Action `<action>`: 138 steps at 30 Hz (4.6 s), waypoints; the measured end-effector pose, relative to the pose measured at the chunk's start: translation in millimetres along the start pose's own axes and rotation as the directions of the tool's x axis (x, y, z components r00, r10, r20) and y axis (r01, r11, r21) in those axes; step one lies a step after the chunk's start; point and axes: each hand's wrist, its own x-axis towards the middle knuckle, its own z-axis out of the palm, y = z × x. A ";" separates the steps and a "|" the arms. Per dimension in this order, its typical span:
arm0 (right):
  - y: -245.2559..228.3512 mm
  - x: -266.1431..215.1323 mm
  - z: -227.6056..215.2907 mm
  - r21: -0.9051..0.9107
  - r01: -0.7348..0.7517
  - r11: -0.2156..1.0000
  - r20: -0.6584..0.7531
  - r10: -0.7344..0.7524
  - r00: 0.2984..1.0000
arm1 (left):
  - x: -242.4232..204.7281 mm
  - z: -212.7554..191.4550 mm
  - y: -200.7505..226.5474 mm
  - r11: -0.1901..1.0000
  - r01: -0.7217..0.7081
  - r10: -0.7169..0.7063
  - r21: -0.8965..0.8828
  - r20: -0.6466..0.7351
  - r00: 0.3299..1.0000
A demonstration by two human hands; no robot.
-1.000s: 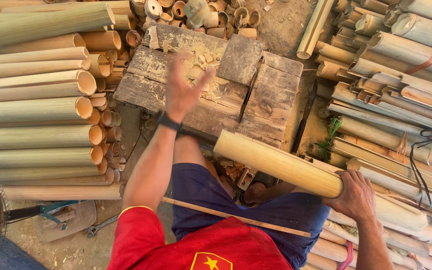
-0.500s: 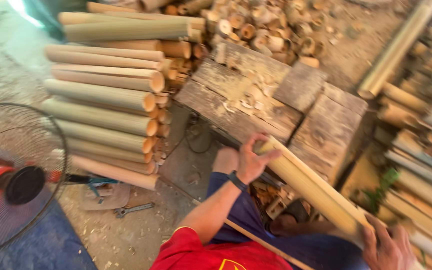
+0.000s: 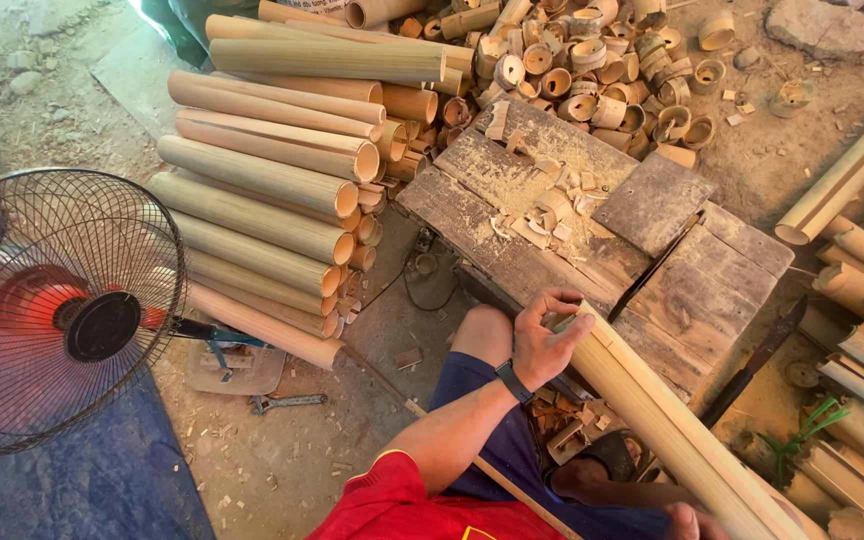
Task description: The person repeatedly shapes bamboo poles on a wooden bench using a fixed blade. They push the bamboo back and forth over the blade to smooth the surface, then place the finished pieces aside and pick up new ones to continue the process.
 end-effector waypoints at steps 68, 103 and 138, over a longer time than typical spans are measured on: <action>9.8 237.8 -107.7 -0.876 0.074 0.476 0.395 0.620 0.678 | -5.4 150.4 -123.1 0.375 -0.757 0.180 0.535 0.759 0.626; 45.1 251.9 -137.3 -0.908 0.000 0.418 0.351 0.762 0.544 | 7.9 171.2 -118.7 0.428 -0.778 0.333 0.459 0.720 0.608; -35.9 130.1 -156.2 -0.818 0.076 0.570 0.013 -0.113 0.993 | 25.1 -67.0 48.4 0.762 0.001 -0.321 0.647 0.377 0.869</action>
